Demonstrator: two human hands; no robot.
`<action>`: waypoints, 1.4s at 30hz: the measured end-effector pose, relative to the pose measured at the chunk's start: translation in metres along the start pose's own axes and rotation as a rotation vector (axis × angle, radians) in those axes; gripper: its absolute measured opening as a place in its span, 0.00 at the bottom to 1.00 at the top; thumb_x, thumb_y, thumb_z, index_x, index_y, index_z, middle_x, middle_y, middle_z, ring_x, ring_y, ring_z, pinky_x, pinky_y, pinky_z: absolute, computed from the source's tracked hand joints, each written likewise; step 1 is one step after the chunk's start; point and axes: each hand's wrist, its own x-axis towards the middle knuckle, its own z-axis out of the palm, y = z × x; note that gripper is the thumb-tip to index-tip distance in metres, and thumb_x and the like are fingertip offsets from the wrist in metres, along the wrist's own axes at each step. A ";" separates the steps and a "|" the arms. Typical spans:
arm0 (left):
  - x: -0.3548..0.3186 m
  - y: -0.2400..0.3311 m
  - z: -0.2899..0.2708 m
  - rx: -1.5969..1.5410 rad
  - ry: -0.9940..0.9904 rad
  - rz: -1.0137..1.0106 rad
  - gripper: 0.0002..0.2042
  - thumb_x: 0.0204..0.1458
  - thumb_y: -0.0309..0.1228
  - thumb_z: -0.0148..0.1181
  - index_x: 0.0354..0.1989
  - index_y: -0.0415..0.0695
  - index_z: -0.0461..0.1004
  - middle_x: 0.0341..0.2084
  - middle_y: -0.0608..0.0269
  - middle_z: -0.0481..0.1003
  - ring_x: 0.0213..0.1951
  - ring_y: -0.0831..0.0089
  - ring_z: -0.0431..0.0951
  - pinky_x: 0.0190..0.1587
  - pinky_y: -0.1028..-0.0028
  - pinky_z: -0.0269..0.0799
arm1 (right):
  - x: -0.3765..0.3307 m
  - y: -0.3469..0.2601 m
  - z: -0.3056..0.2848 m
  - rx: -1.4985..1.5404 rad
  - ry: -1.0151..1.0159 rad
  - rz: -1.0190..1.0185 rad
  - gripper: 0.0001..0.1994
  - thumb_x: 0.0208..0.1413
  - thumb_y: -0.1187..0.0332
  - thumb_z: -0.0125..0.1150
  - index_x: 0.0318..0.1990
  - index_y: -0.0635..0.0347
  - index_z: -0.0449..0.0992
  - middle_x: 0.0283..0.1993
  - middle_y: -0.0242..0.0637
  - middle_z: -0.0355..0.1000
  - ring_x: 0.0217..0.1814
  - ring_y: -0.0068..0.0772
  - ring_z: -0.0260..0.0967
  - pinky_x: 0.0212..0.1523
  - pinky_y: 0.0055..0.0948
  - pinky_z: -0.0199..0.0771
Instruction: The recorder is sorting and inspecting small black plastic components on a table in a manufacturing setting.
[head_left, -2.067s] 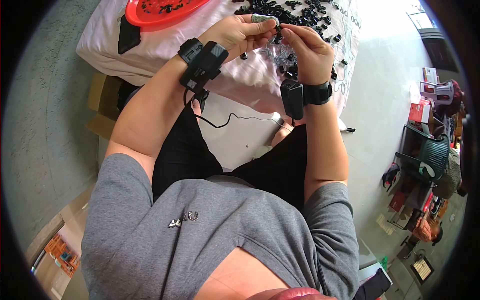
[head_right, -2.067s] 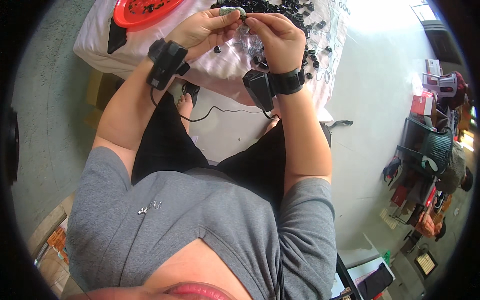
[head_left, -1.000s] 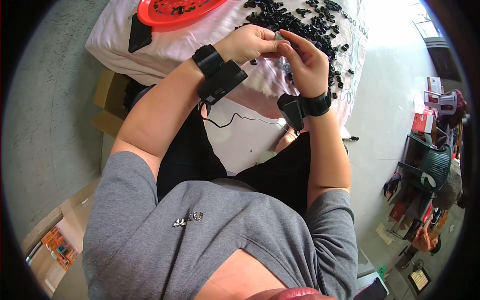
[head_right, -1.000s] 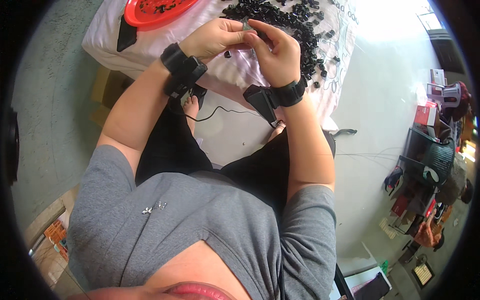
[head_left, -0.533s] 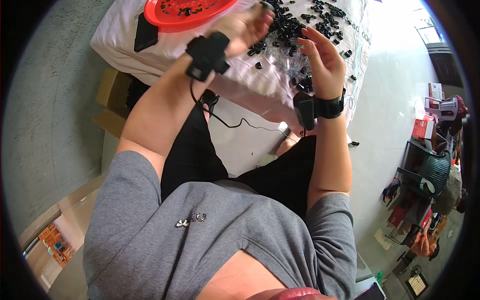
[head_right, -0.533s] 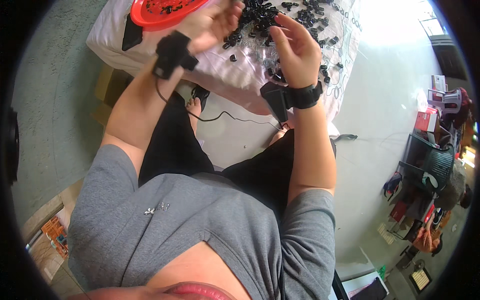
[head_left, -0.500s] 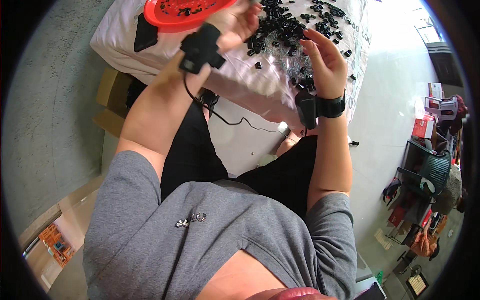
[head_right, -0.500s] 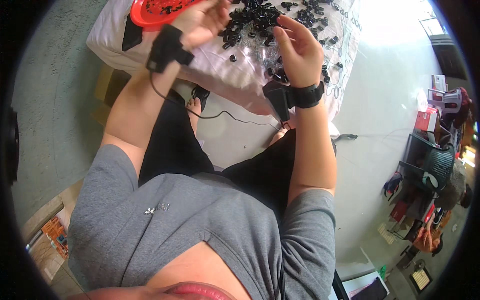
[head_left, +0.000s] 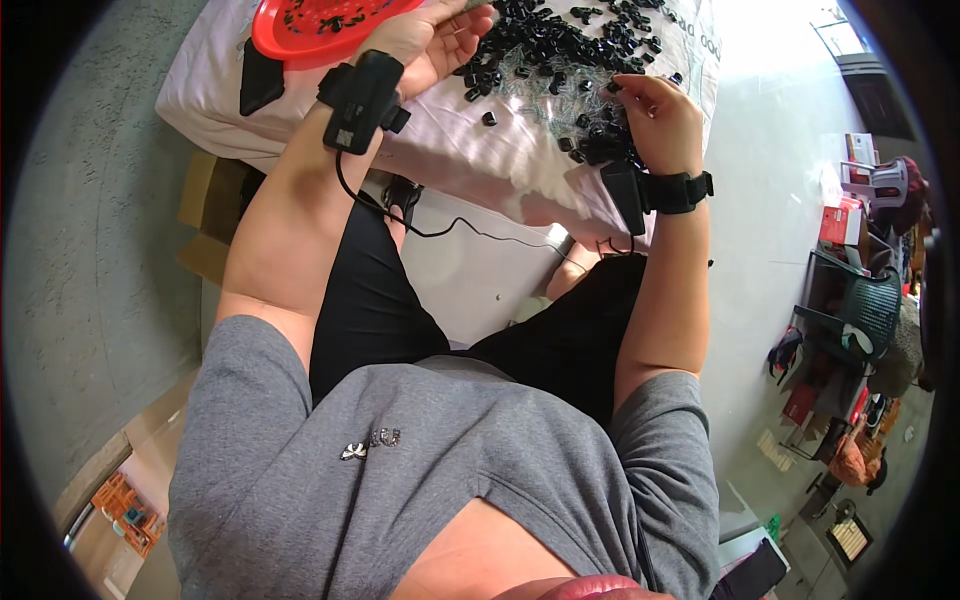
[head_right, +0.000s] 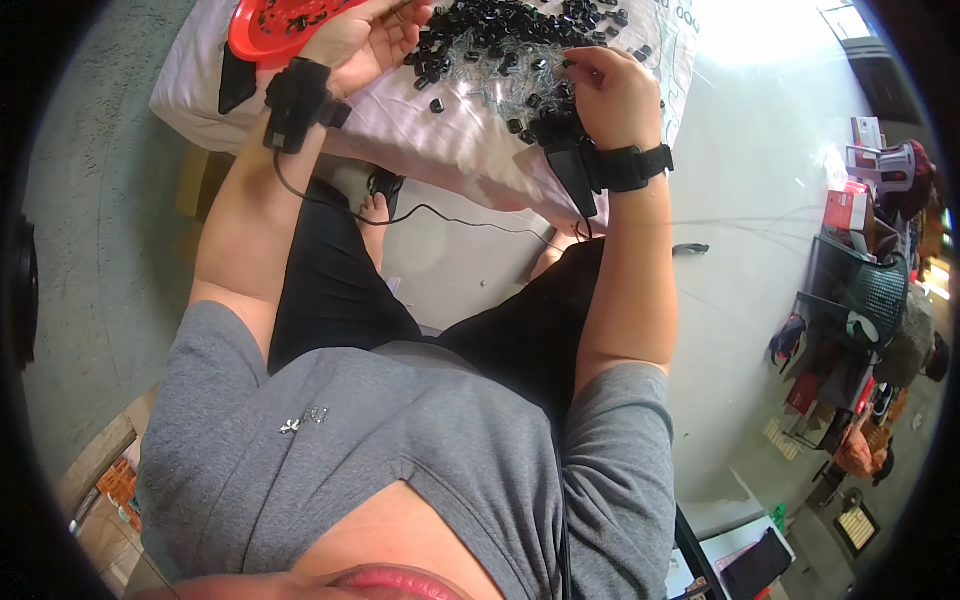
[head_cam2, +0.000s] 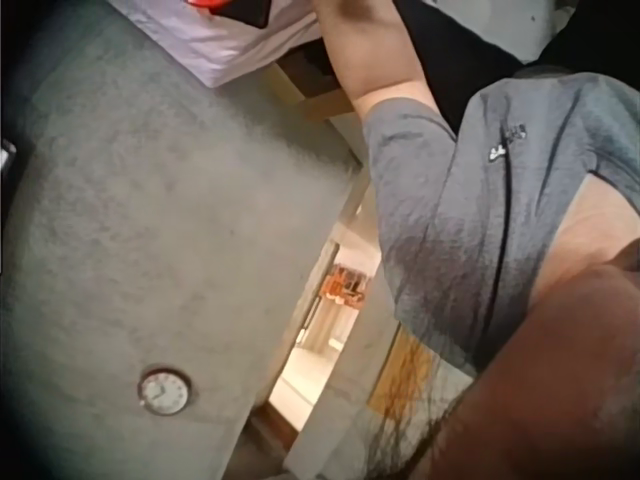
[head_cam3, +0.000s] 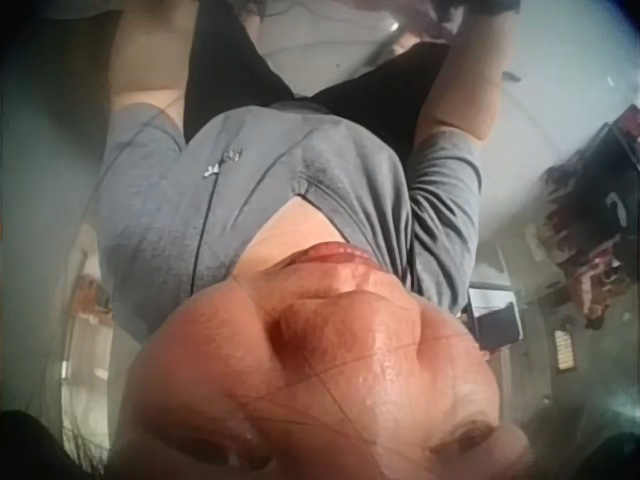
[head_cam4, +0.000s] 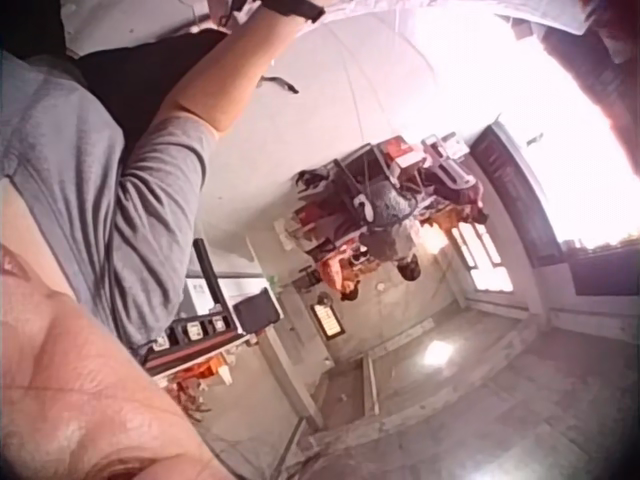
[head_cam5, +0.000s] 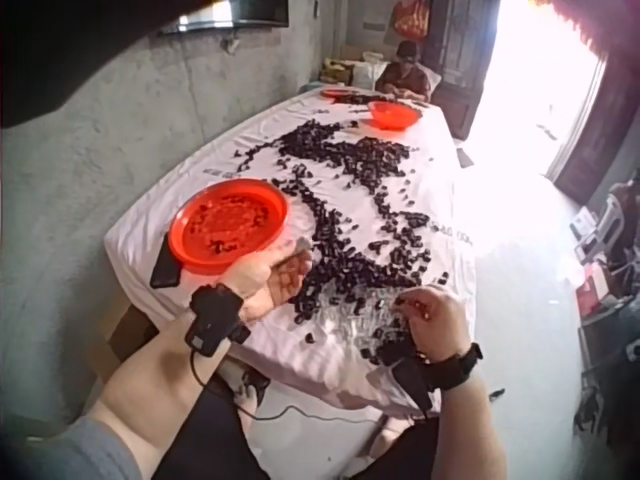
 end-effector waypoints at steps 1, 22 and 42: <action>-0.001 -0.002 0.003 0.094 0.020 -0.009 0.09 0.64 0.33 0.52 0.43 0.43 0.77 0.35 0.65 0.79 0.37 0.75 0.79 0.37 0.77 0.76 | 0.000 0.000 0.000 0.000 0.000 0.002 0.08 0.50 0.72 0.62 0.38 0.54 0.83 0.34 0.41 0.78 0.34 0.43 0.76 0.38 0.34 0.76; 0.027 -0.042 -0.008 0.713 -0.187 0.175 0.13 0.62 0.35 0.57 0.50 0.41 0.75 0.44 0.66 0.78 0.47 0.79 0.77 0.47 0.81 0.76 | -0.007 0.012 0.000 -0.066 -0.038 -0.028 0.10 0.51 0.75 0.59 0.39 0.51 0.83 0.39 0.43 0.76 0.41 0.50 0.74 0.44 0.41 0.75; -0.013 -0.027 0.014 0.751 -0.112 0.145 0.13 0.62 0.37 0.56 0.50 0.44 0.77 0.44 0.68 0.79 0.46 0.81 0.78 0.46 0.83 0.73 | 0.014 0.024 -0.002 0.134 -0.053 0.007 0.14 0.53 0.80 0.56 0.42 0.50 0.83 0.49 0.38 0.77 0.43 0.37 0.77 0.44 0.30 0.76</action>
